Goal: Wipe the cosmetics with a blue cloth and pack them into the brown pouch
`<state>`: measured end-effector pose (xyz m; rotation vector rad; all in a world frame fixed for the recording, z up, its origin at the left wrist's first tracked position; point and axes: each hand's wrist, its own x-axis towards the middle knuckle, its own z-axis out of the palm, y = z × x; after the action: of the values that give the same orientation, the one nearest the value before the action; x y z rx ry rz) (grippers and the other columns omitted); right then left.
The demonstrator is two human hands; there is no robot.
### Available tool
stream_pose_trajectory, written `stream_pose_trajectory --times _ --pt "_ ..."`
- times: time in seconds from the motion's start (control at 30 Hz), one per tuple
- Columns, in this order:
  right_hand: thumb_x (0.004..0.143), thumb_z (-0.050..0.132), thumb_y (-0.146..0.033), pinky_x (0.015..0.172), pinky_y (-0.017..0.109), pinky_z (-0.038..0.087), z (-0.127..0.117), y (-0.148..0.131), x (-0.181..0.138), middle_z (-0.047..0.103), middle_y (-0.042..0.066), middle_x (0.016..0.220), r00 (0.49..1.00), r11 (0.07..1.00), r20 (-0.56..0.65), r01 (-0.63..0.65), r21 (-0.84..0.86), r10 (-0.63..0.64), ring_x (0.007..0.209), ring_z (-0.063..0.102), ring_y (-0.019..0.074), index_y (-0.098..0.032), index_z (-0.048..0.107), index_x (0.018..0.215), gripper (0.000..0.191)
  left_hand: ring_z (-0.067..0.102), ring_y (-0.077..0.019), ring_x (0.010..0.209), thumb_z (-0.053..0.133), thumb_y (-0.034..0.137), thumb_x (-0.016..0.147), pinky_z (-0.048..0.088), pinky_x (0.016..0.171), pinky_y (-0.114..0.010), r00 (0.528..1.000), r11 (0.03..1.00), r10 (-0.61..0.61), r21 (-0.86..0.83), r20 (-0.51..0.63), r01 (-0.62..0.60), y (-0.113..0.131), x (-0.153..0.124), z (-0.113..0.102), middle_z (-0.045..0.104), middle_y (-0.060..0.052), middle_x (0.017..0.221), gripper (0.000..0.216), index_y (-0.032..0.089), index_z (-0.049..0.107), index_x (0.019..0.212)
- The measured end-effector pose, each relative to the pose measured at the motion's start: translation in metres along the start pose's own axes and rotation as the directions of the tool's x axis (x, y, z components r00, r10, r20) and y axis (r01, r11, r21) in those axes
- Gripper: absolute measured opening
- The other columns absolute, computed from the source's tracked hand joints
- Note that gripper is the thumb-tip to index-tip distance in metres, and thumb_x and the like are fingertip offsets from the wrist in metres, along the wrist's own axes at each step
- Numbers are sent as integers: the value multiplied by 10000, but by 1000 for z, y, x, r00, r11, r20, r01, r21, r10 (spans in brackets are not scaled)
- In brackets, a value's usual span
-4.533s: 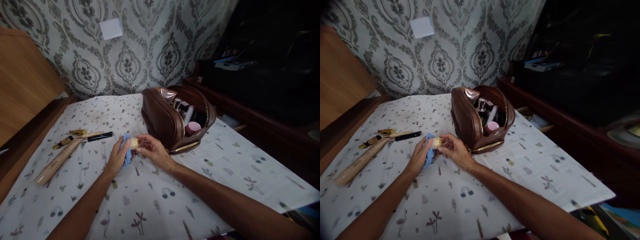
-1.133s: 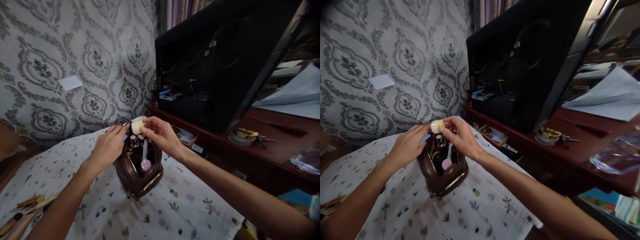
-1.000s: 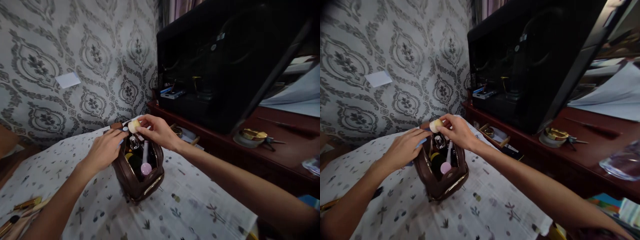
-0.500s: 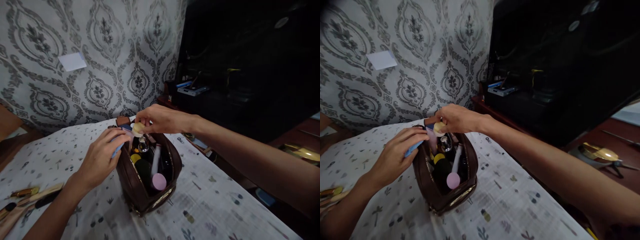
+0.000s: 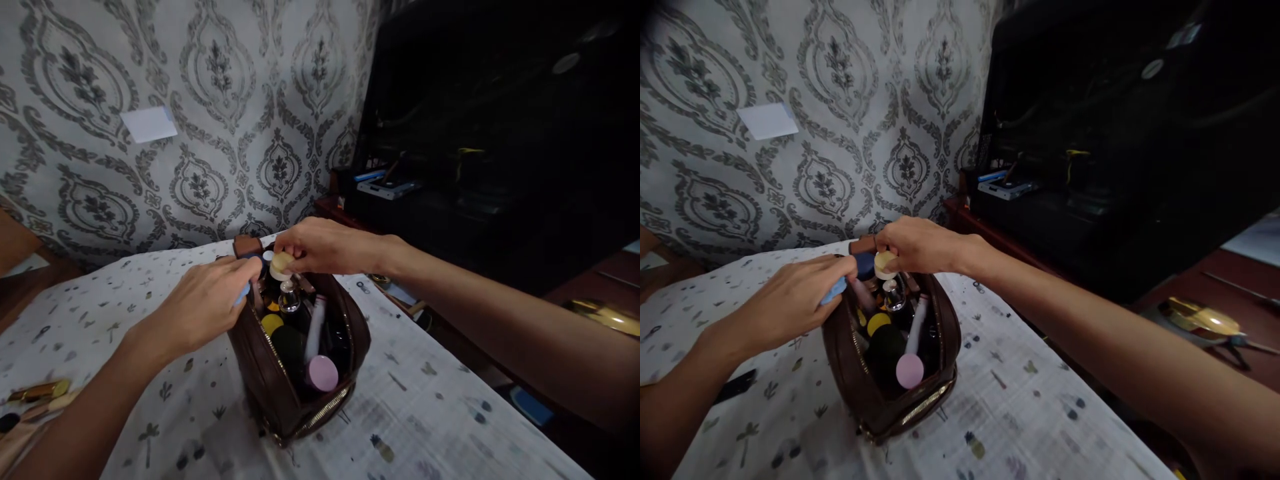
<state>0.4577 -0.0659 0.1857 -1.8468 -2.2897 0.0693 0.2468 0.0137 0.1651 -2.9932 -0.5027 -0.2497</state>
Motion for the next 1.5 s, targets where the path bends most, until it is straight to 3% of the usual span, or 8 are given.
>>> stream_pose_trajectory --times 0.2,0.37,0.73,0.87,1.1,1.27,1.4,1.5 --pt "827 677 -215 620 230 316 9 2 16 692 -4 836 995 992 50 92 -82 -88 749 599 138 -213 714 1031 207 602 -230 826 404 142 748 397 633 -296 996 999 -38 -40 -78 35 -3 -8 8 641 -21 876 216 259 514 893" --pt "791 743 -231 647 258 362 13 -8 28 708 31 824 985 983 173 8 -182 24 747 634 171 -185 756 971 186 602 -227 857 418 134 727 421 663 -299 996 998 -15 -59 -91 9 -3 -6 10 643 -20 889 229 257 516 892" --pt "838 652 -137 715 308 424 17 -19 36 749 128 995 963 924 266 74 -375 31 927 686 244 -113 749 1012 201 598 -232 932 431 95 752 481 728 -326 994 998 47 -40 -96 -51 -4 -3 10 634 -32 951 238 239 510 925" --pt "847 644 -141 717 303 414 20 -15 36 743 111 979 973 936 229 81 -342 -1 900 676 230 -127 741 1033 210 589 -234 993 426 102 802 515 782 -339 991 996 76 -32 -111 -80 -5 -4 12 627 -46 1009 234 228 536 966" --pt "868 592 -132 599 255 310 12 -5 27 718 48 854 990 973 114 100 -207 -77 753 621 166 -166 724 970 171 547 -263 1188 390 131 879 569 832 -368 964 992 125 56 -235 -115 -8 -7 20 534 -87 1354 403 226 562 1230" --pt "912 520 -121 617 252 317 10 -6 6 706 26 806 989 989 -21 148 -32 -148 698 583 141 -177 710 967 206 551 -287 1195 395 101 898 574 700 -332 927 967 198 220 -319 -131 -5 -18 22 560 -117 1336 451 250 591 1276" --pt "931 529 -123 705 265 376 14 -19 -18 705 41 887 969 975 -144 210 66 -199 800 597 159 -166 698 982 182 567 -280 1191 384 30 865 554 635 -306 921 926 264 341 -287 -159 -5 -26 20 624 -100 1297 488 257 648 1208" --pt "942 517 -108 781 294 406 19 -30 -32 690 62 902 951 957 -158 281 80 -266 862 592 176 -152 690 898 183 577 -283 1190 392 28 847 558 634 -322 931 917 260 368 -255 -155 -3 -27 16 643 -95 1285 495 239 645 1217"
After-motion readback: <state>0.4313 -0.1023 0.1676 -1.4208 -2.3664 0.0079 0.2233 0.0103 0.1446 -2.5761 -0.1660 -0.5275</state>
